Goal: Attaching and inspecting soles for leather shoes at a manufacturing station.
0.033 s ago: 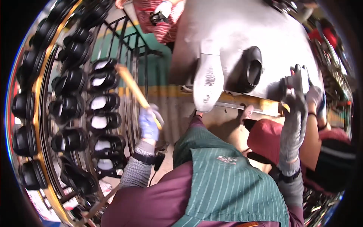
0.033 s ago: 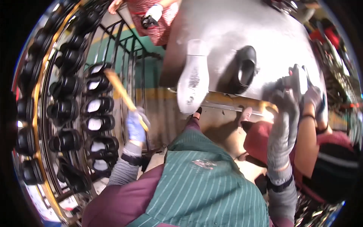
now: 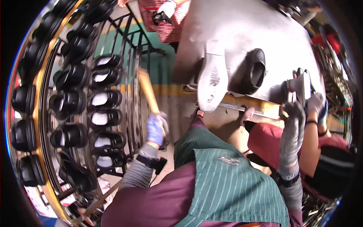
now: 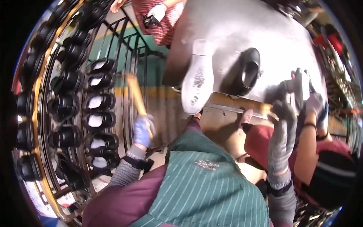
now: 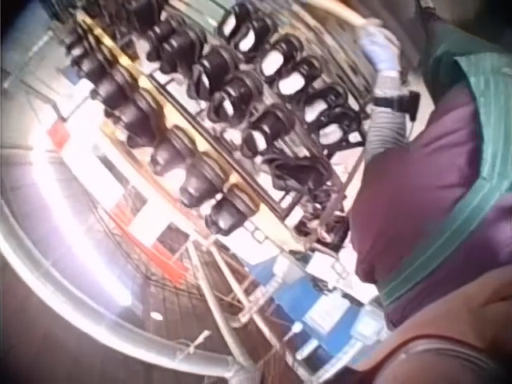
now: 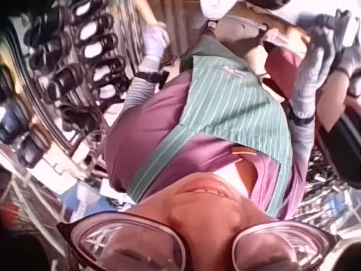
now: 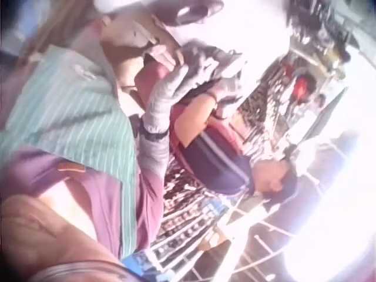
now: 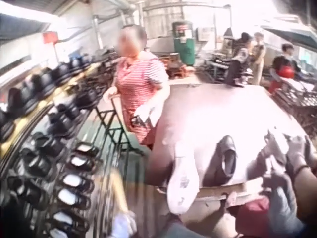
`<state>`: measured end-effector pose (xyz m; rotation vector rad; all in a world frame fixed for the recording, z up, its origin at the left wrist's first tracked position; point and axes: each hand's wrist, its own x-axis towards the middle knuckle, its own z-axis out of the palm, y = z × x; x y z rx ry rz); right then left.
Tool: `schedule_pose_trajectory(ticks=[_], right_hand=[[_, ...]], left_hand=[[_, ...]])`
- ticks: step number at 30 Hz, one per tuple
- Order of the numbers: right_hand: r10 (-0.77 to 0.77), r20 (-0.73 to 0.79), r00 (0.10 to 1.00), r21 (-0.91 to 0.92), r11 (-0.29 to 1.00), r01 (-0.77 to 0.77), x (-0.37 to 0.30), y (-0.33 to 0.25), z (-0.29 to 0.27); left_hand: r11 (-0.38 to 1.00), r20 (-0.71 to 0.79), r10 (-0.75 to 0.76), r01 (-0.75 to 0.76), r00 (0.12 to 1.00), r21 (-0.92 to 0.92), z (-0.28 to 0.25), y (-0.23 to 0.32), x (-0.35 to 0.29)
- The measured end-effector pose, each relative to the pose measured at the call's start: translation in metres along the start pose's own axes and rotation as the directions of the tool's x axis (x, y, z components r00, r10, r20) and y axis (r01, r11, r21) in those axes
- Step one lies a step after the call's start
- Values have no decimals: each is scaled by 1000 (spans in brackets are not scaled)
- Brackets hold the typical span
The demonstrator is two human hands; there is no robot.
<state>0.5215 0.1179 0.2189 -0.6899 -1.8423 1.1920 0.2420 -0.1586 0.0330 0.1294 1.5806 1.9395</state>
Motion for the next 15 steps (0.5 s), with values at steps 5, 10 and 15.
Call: schedule_pose_trajectory(ticks=[5, 10, 15], right_hand=[[212, 79, 974, -61, 976, -207, -36, 27, -8], [194, 16, 981, -130, 973, -191, -47, 18, -17], [297, -92, 950, -138, 941, -308, -58, 18, -27]], left_hand=[[878, 48, -457, 441, 888, 187, -12, -88, 3], [666, -16, -744, 743, 668, 63, 0, -141, 127], [615, 63, -788, 786, 612, 61, -6, -167, 187]])
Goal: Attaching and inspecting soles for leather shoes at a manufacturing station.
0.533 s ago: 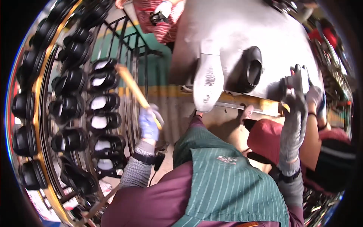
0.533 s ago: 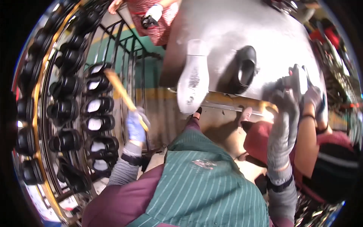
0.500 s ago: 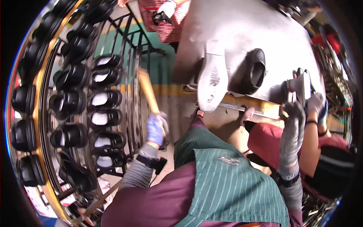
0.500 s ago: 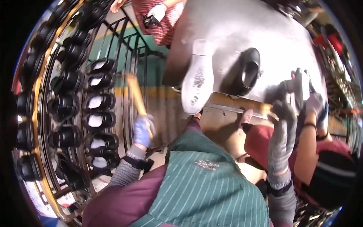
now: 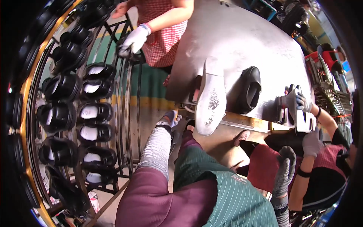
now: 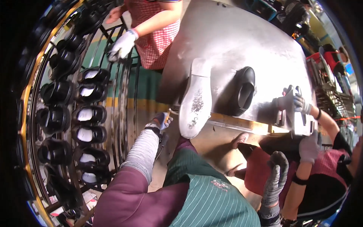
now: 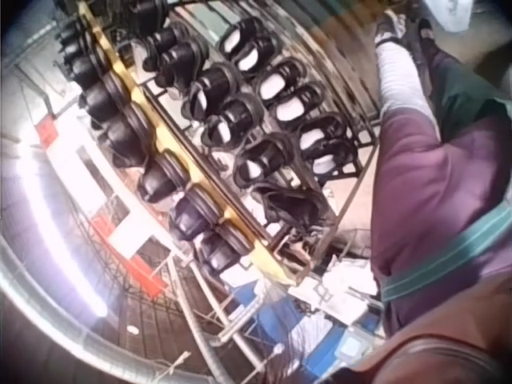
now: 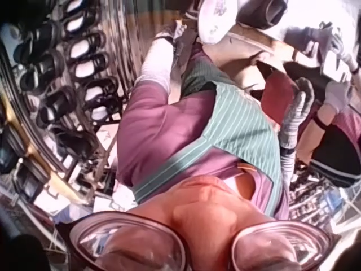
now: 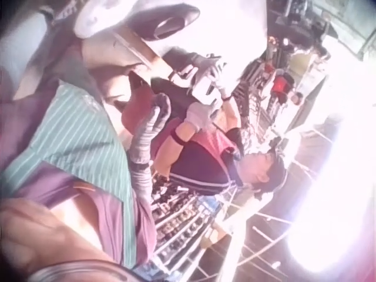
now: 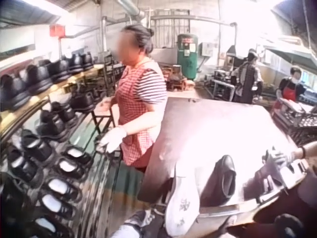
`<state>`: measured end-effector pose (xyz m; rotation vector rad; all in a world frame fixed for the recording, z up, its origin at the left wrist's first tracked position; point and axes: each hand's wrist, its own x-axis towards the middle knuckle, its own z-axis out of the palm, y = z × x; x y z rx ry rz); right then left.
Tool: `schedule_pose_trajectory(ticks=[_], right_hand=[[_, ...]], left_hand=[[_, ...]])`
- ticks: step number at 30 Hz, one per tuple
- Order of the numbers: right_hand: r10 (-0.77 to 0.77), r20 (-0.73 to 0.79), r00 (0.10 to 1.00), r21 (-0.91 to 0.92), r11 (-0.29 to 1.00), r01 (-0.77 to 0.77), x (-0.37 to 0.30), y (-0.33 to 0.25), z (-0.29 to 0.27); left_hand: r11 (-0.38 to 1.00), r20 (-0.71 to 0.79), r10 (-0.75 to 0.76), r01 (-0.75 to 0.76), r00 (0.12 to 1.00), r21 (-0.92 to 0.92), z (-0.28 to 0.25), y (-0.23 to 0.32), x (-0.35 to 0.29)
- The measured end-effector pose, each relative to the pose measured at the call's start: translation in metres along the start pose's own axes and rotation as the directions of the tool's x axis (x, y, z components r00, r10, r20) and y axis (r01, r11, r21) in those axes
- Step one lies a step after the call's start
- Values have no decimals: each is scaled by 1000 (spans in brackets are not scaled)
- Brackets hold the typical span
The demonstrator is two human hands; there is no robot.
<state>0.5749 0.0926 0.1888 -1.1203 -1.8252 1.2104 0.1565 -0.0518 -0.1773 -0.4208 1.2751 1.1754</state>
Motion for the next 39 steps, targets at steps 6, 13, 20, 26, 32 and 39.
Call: schedule_pose_trajectory(ticks=[6, 13, 20, 26, 32, 39], right_hand=[[89, 157, 984, 45, 994, -97, 22, 24, -4], [36, 165, 986, -26, 999, -32, 132, 48, 51], [-395, 90, 914, -460, 798, 390, 251, 64, 45], [48, -4, 999, -956, 292, -18, 329, 142, -32], [201, -50, 978, -990, 120, -75, 333, 208, -41], [221, 79, 972, -988, 146, 47, 358, 199, -65]], left_hand=[[526, -424, 812, -187, 401, 830, -61, -39, -7], [880, 337, 465, -469, 819, -75, 161, 13, -241], [875, 339, 430, -479, 837, 72, 189, 94, -209], [834, 537, 299, -489, 789, 254, 232, 204, -164], [655, 505, 175, -483, 845, 582, 298, 266, -86], [237, 284, 895, -905, 345, 353, 375, 224, -7]])
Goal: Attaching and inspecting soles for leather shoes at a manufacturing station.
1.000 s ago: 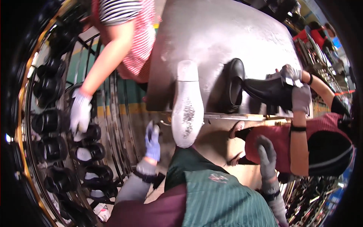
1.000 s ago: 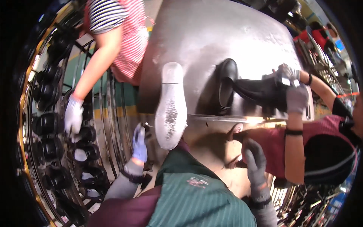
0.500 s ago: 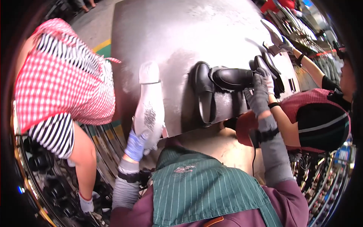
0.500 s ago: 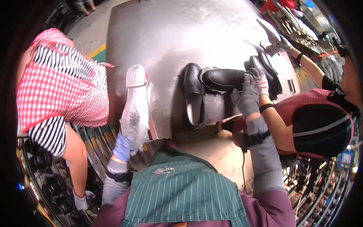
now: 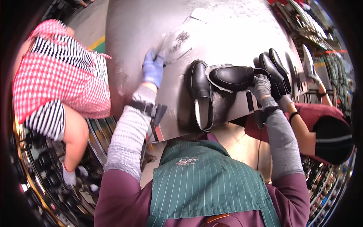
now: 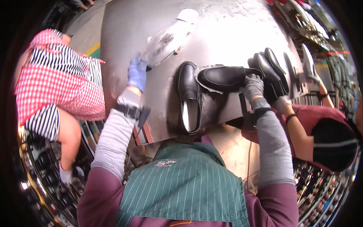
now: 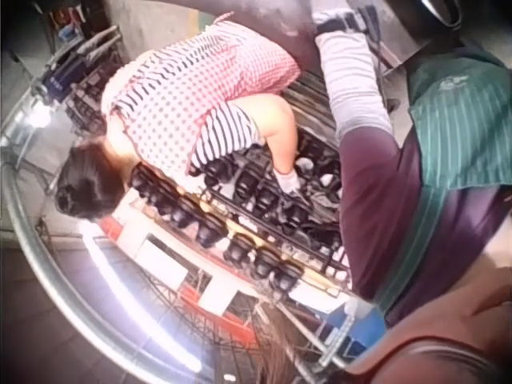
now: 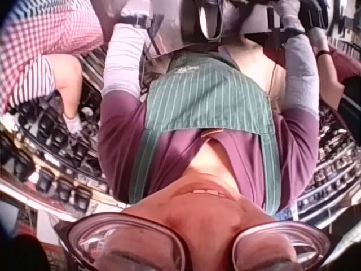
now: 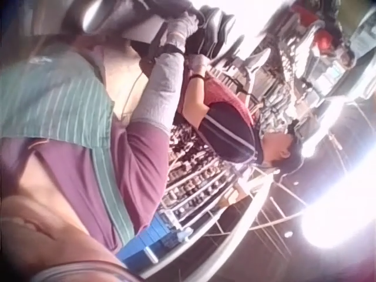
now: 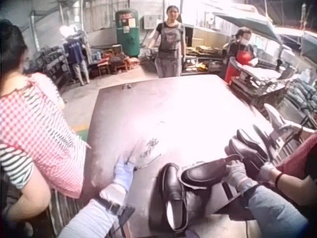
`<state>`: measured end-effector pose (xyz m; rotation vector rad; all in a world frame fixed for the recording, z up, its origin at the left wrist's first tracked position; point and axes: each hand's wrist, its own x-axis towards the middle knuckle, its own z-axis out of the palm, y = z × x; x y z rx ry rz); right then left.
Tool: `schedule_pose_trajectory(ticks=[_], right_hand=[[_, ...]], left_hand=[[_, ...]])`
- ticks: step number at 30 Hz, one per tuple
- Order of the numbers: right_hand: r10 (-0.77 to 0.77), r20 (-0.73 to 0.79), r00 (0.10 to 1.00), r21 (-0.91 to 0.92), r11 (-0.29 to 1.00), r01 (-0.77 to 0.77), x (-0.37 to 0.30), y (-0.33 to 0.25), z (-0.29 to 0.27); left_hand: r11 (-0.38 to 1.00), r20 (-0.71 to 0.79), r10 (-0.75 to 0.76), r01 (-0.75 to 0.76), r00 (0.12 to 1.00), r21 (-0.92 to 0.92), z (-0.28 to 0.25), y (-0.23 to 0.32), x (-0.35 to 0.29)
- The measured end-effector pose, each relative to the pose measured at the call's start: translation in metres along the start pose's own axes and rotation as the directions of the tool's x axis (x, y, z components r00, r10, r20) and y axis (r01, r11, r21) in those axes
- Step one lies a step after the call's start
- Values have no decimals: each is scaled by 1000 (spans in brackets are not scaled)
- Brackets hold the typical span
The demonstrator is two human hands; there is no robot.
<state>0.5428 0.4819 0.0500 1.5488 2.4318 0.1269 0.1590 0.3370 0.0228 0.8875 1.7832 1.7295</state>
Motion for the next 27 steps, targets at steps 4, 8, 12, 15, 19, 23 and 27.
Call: schedule_pose_trajectory(ticks=[4, 8, 12, 15, 19, 23, 27], right_hand=[[-472, 214, 855, 798, 589, 125, -37, -9, -74], [-811, 123, 572, 974, 209, 87, -80, -33, -96], [-916, -99, 388, 840, 132, 526, -132, -119, -120], [-825, -398, 402, 680, 29, 733, -122, -179, -6], [-807, -74, 585, 790, 311, 529, -141, -181, 55], [-807, -421, 413, 772, -81, 630, -191, -116, 54], [-589, -464, 662, 535, 410, 739, -118, -72, 25]], left_hand=[[958, 431, -201, 84, 880, 275, -14, -61, -168], [849, 424, -425, 515, 800, -122, 40, -34, -268], [666, 29, -603, 523, 797, -532, 15, -50, -339], [930, -441, -363, 290, 821, -225, -3, -24, -376], [945, -398, -271, 165, 876, -281, 1, 26, -396], [914, -134, -291, 234, 947, -333, 54, 29, -423], [821, -71, -427, 419, 902, 389, 81, 24, -318]])
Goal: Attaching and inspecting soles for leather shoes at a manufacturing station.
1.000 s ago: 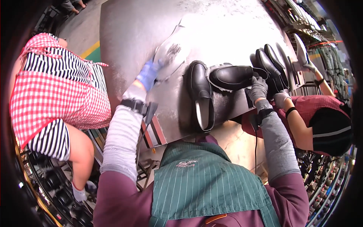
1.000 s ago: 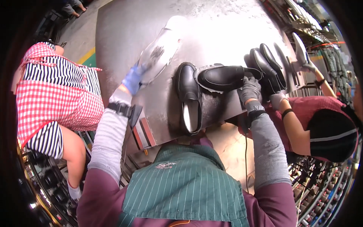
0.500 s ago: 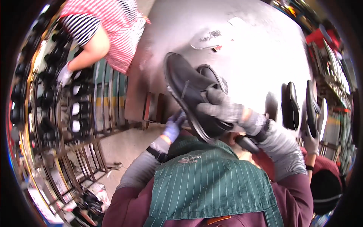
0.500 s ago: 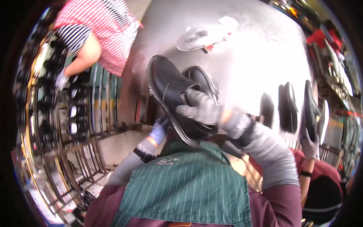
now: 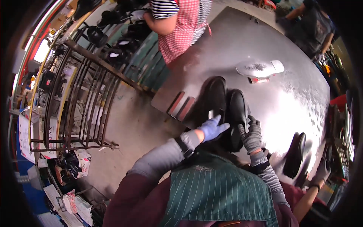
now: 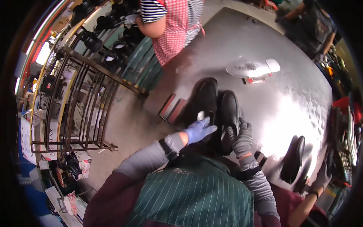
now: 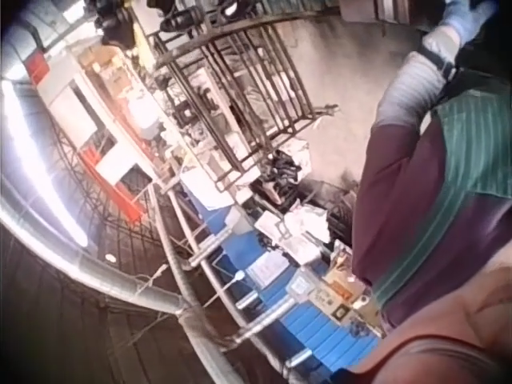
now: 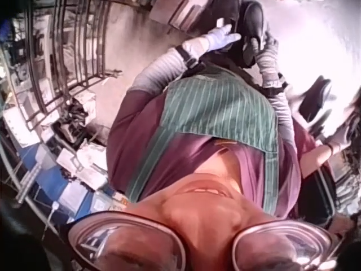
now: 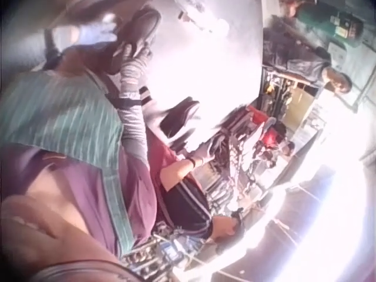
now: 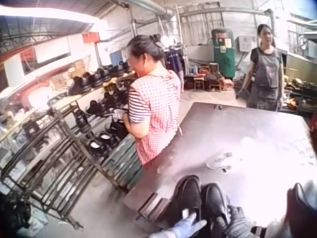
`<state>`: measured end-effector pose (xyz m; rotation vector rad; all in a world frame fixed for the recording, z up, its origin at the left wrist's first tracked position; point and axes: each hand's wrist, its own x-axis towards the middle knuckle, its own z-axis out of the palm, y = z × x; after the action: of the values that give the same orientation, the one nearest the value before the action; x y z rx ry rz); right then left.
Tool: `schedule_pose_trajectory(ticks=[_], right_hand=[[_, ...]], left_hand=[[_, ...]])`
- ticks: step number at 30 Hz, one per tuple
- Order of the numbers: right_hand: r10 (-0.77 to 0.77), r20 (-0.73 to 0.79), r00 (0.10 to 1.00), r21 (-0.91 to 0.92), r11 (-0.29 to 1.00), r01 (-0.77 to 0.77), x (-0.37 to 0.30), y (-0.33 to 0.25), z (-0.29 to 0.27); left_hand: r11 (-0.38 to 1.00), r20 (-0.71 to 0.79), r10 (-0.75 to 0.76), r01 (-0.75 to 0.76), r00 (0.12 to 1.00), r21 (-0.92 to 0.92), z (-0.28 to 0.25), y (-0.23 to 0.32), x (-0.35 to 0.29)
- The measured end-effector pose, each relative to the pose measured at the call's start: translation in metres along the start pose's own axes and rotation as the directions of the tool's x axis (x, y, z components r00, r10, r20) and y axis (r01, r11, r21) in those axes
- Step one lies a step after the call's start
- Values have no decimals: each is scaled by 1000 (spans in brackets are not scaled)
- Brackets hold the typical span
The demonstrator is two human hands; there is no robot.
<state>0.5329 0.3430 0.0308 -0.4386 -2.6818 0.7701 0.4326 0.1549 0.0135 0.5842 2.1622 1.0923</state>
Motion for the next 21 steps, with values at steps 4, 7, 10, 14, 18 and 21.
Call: schedule_pose_trajectory(ticks=[4, 7, 10, 14, 18, 21], right_hand=[[262, 489, 832, -161, 964, -209, -45, 129, 59], [197, 451, 870, -135, 979, -152, -30, 69, 73], [211, 282, 936, 44, 972, -233, -17, 41, 77], [135, 189, 973, 499, 840, -214, 3, -11, 39], [261, 121, 958, 628, 727, -278, 2, -29, 39], [386, 116, 915, 640, 675, -366, 4, -35, 52]], left_hand=[[916, 228, -241, 144, 943, 374, 23, 27, 38], [844, 180, -249, 122, 952, 523, 32, 27, 40], [752, 168, -114, -26, 979, 659, 34, -22, 75], [848, 43, 23, -42, 999, 528, -54, -34, 77], [829, 23, 116, -110, 993, 548, -141, -15, 122], [810, -18, 136, -101, 991, 578, -185, -4, 216]])
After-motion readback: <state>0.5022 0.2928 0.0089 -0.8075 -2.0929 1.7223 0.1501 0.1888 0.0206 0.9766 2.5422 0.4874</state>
